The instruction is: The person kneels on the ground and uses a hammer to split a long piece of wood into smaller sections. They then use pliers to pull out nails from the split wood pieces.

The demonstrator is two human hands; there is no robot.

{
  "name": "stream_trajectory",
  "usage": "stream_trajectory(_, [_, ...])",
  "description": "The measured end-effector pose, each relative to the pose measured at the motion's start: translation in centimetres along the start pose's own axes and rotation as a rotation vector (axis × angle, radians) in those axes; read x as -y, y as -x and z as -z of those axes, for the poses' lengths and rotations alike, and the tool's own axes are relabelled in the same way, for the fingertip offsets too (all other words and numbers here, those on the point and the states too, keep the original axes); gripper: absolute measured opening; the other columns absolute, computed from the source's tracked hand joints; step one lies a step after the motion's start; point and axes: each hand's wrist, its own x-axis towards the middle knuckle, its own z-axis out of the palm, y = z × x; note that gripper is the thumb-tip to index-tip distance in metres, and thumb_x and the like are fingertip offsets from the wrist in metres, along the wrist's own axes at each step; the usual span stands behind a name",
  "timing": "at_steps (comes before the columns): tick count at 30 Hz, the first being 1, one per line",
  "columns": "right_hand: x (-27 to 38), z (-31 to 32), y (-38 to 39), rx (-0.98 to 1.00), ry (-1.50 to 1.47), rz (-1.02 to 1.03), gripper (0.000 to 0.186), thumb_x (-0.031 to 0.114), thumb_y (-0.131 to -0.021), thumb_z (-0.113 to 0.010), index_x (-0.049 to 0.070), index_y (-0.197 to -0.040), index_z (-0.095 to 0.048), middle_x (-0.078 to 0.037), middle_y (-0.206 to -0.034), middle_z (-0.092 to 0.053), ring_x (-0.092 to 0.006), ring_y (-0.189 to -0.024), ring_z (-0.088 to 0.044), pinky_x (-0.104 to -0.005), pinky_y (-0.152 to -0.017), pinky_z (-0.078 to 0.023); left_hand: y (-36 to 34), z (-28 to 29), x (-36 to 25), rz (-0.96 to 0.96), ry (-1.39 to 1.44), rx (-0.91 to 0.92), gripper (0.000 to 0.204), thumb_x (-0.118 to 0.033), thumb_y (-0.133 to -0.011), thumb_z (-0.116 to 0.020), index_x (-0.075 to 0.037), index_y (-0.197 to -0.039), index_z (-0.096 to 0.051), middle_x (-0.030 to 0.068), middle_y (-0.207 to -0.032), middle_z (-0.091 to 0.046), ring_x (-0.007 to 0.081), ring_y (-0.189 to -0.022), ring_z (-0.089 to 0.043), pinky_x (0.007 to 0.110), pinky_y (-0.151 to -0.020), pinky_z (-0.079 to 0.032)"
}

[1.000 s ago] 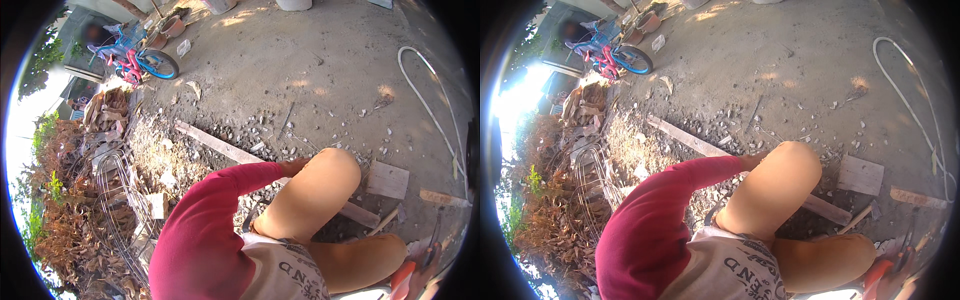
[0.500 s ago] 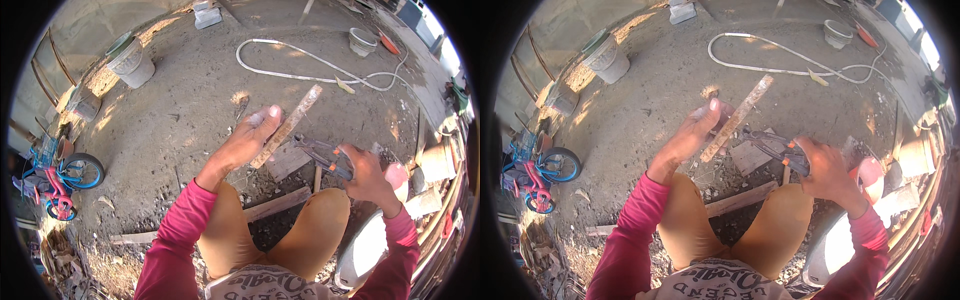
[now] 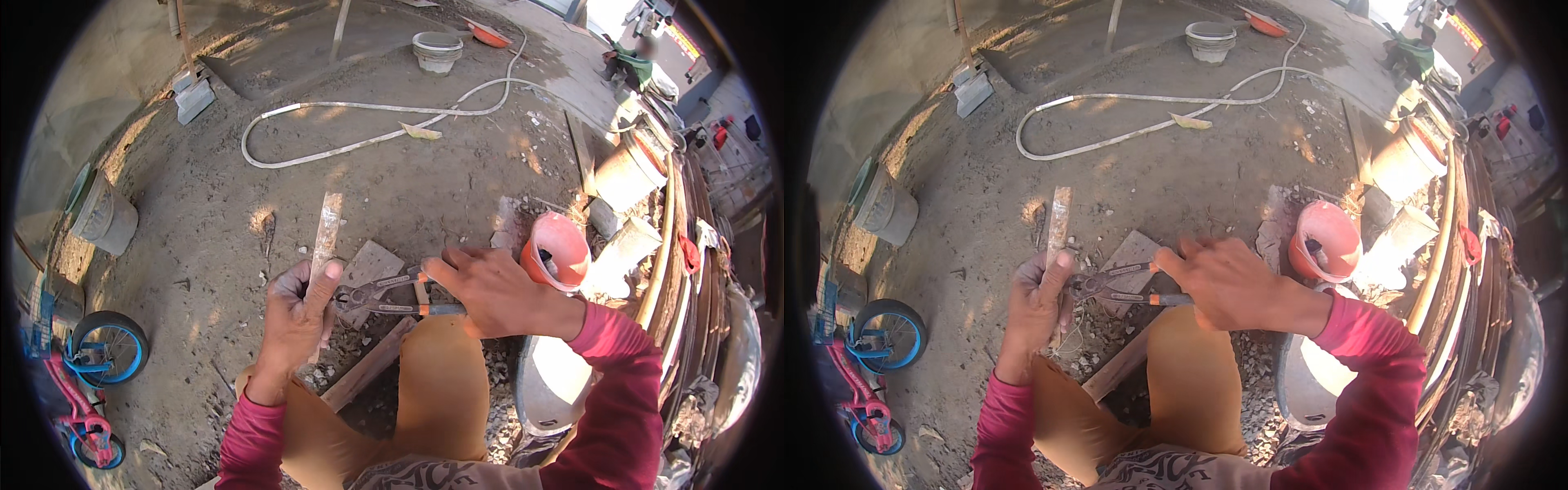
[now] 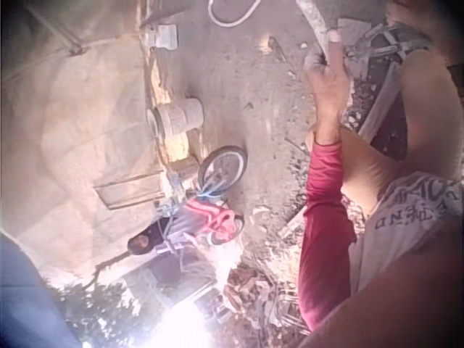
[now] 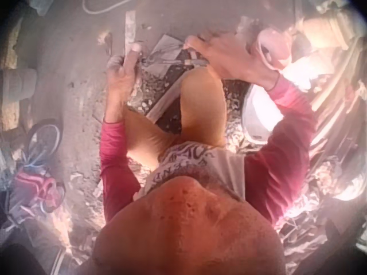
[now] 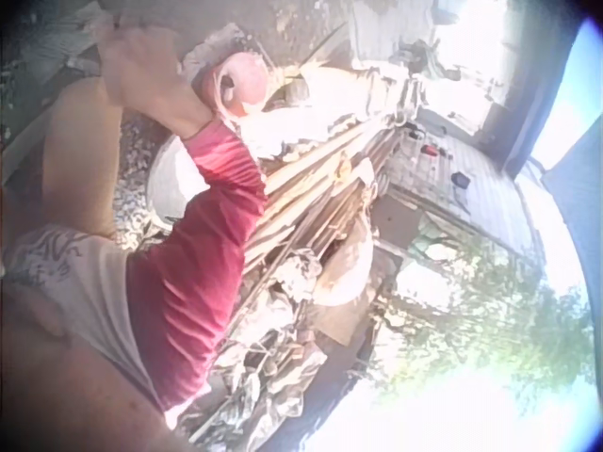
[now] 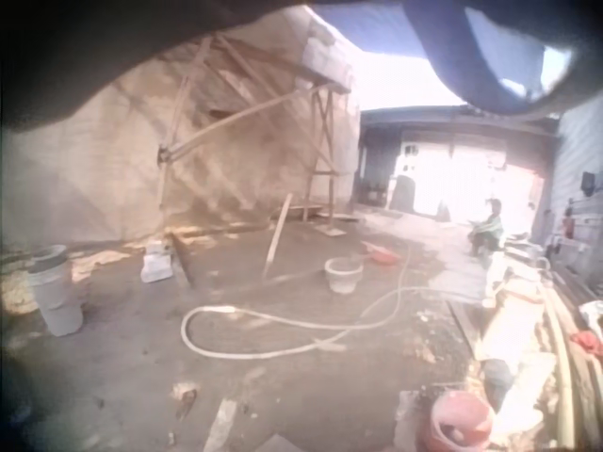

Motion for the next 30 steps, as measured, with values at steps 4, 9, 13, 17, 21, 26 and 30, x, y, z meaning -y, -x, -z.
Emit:
stream_trajectory(4, [-2.2, -0.1, 1.0, 0.293, -0.601, 0.152, 0.057, 0.005, -0.069, -0.072, 0.001, -0.123, -0.054, -0.015, -0.105, -0.062, -0.0393, -0.089, -0.065, -0.0463, -0.075, -0.051, 3.2, 0.3, -0.6, -0.173, -0.041, 0.071, 0.044, -0.044, -0.106, -0.062, -0.003, -0.089, -0.062, -0.0020, -0.062, -0.051, 0.0053, -0.040, -0.045, 0.024, -0.036, -0.034])
stream_trajectory(9, [-0.2, 2.3, 1.6, 0.334, -0.372, 0.025, 0.051, 0.002, -0.069, -0.073, 0.001, -0.118, -0.057, -0.015, -0.098, -0.061, -0.0376, -0.090, -0.064, -0.0438, -0.077, -0.050, 3.8, 0.8, 1.4, -0.273, -0.110, 0.062, 0.046, -0.048, -0.109, -0.054, -0.004, -0.095, -0.058, -0.0020, -0.065, -0.051, 0.0056, -0.043, -0.043, 0.025, -0.038, -0.034])
stream_trajectory(13, [-8.5, -0.3, 7.1, -0.267, 0.239, -0.216, 0.039, 0.007, -0.076, -0.073, 0.001, -0.112, -0.059, -0.022, -0.092, -0.067, -0.0460, -0.084, -0.066, -0.0479, -0.068, -0.050, 1.8, 17.7, 1.0, -0.313, 0.208, -0.775, 0.048, -0.053, -0.111, -0.044, -0.006, -0.102, -0.051, 0.0018, -0.074, -0.050, 0.0092, -0.044, -0.044, 0.025, -0.037, -0.036])
stream_trajectory(17, [-11.5, -1.2, 8.8, -0.333, -0.121, -0.433, 0.040, 0.004, -0.079, -0.070, -0.001, -0.117, -0.063, -0.024, -0.079, -0.065, -0.0439, -0.077, -0.065, -0.0456, -0.066, -0.048, 2.4, 5.5, 1.3, -0.128, 0.140, -0.339, 0.051, -0.056, -0.107, -0.051, -0.006, -0.098, -0.054, 0.0025, -0.072, -0.052, 0.0099, -0.041, -0.046, 0.025, -0.037, -0.037])
stream_trajectory(21, [-10.8, -4.4, 7.8, -0.182, -0.135, -0.320, 0.041, 0.000, -0.075, -0.065, 0.004, -0.115, -0.069, -0.020, -0.072, -0.062, -0.0377, -0.075, -0.064, -0.0425, -0.073, -0.048, 1.9, 3.3, 0.6, -0.050, 0.242, -0.238, 0.051, -0.056, -0.107, -0.052, -0.006, -0.095, -0.055, 0.0025, -0.072, -0.052, 0.0107, -0.041, -0.047, 0.026, -0.036, -0.037])
stream_trajectory(26, [-14.1, -12.7, 10.3, -0.212, -0.152, -0.416, 0.040, 0.003, -0.076, -0.066, 0.003, -0.117, -0.069, -0.019, -0.099, -0.070, -0.0399, -0.092, -0.069, -0.0446, -0.082, -0.054, 2.5, 1.9, 2.2, 0.100, 0.185, -0.140, 0.050, -0.054, -0.107, -0.054, -0.006, -0.094, -0.057, 0.0016, -0.070, -0.052, 0.0104, -0.041, -0.046, 0.026, -0.035, -0.036])
stream_trajectory(30, [-19.0, -19.5, 7.5, -0.178, -0.097, -0.607, 0.038, 0.005, -0.080, -0.068, 0.003, -0.118, -0.070, -0.023, -0.101, -0.072, -0.0437, -0.101, -0.070, -0.0502, -0.086, -0.056, 1.9, 2.1, 3.9, 0.130, 0.158, -0.068, 0.048, -0.053, -0.107, -0.054, -0.006, -0.099, -0.057, 0.0026, -0.072, -0.053, 0.0105, -0.041, -0.046, 0.027, -0.035, -0.036])
